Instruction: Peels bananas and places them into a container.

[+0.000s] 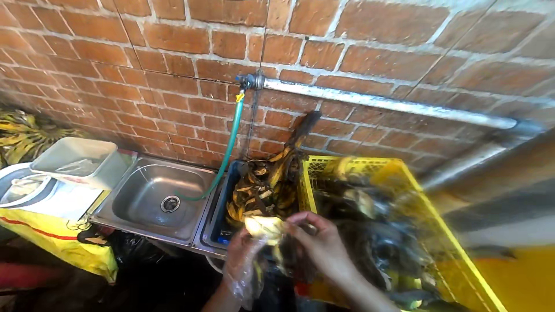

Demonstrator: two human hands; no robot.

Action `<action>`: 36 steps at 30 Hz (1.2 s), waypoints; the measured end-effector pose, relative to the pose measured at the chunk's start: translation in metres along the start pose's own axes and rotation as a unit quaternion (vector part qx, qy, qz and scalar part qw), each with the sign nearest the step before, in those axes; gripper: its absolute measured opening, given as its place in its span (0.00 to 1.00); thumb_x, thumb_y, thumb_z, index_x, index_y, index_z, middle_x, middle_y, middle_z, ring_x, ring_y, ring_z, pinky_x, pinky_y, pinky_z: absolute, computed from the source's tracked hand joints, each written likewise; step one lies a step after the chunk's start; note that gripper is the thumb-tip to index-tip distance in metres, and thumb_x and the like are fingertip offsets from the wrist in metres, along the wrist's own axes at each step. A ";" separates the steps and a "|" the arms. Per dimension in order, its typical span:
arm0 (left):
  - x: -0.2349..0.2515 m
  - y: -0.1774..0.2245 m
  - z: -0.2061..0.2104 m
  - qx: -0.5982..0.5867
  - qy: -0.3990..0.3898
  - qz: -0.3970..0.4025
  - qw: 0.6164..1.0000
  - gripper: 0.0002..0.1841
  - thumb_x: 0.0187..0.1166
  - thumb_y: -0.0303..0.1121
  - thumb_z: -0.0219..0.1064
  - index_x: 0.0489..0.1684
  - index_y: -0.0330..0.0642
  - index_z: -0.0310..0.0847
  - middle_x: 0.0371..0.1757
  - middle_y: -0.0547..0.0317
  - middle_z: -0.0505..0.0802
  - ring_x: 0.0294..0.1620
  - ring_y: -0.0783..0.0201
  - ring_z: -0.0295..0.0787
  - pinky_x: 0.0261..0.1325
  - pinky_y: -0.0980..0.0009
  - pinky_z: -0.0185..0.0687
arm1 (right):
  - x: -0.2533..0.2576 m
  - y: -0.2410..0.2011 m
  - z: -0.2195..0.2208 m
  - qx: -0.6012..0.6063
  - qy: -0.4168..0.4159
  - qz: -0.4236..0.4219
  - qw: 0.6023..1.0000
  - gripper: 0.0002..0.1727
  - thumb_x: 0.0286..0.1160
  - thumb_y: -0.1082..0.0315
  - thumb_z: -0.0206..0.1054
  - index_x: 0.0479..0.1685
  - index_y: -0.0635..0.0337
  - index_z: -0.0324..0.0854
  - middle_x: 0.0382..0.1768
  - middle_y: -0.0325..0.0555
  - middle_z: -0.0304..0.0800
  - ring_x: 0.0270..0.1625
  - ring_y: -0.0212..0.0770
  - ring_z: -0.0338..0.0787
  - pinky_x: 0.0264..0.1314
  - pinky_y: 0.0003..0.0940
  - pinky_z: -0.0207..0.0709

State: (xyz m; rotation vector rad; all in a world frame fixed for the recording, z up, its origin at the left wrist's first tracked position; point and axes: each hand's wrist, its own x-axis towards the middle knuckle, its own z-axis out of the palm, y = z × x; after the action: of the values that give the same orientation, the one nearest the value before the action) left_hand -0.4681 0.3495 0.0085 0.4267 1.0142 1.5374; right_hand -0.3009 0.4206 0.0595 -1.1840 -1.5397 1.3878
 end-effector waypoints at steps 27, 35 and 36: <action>-0.105 -0.028 0.025 0.013 -0.007 -0.019 1.000 0.20 0.67 0.50 0.81 0.46 0.47 0.85 0.30 0.59 0.90 0.24 0.73 0.84 0.29 0.77 0.81 | -0.067 0.032 -0.041 0.049 -0.223 -0.149 0.962 0.08 0.81 0.60 0.71 0.51 0.47 0.92 0.34 0.38 0.93 0.21 0.34 0.85 0.21 0.27 0.82; -0.149 -0.083 0.024 -0.123 0.012 -0.009 0.992 0.14 0.68 0.34 0.76 0.51 0.46 0.87 0.36 0.55 0.91 0.24 0.72 0.83 0.25 0.79 0.78 | -0.084 0.056 -0.060 0.101 -0.322 -0.017 0.941 0.10 0.83 0.60 0.68 0.52 0.50 0.92 0.29 0.43 0.90 0.20 0.36 0.84 0.24 0.29 0.84; -0.155 -0.087 0.025 -0.134 0.006 -0.006 0.991 0.14 0.68 0.32 0.75 0.52 0.45 0.88 0.38 0.53 0.93 0.26 0.71 0.86 0.27 0.78 0.81 | -0.086 0.057 -0.064 0.119 -0.327 0.001 0.938 0.10 0.83 0.60 0.68 0.52 0.52 0.92 0.30 0.44 0.90 0.21 0.36 0.84 0.24 0.30 0.84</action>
State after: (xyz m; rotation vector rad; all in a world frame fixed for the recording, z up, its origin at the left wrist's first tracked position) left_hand -0.3579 0.2080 -0.0049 0.2225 0.8029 1.6393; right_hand -0.2063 0.3584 0.0167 -0.5927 -1.7240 2.0332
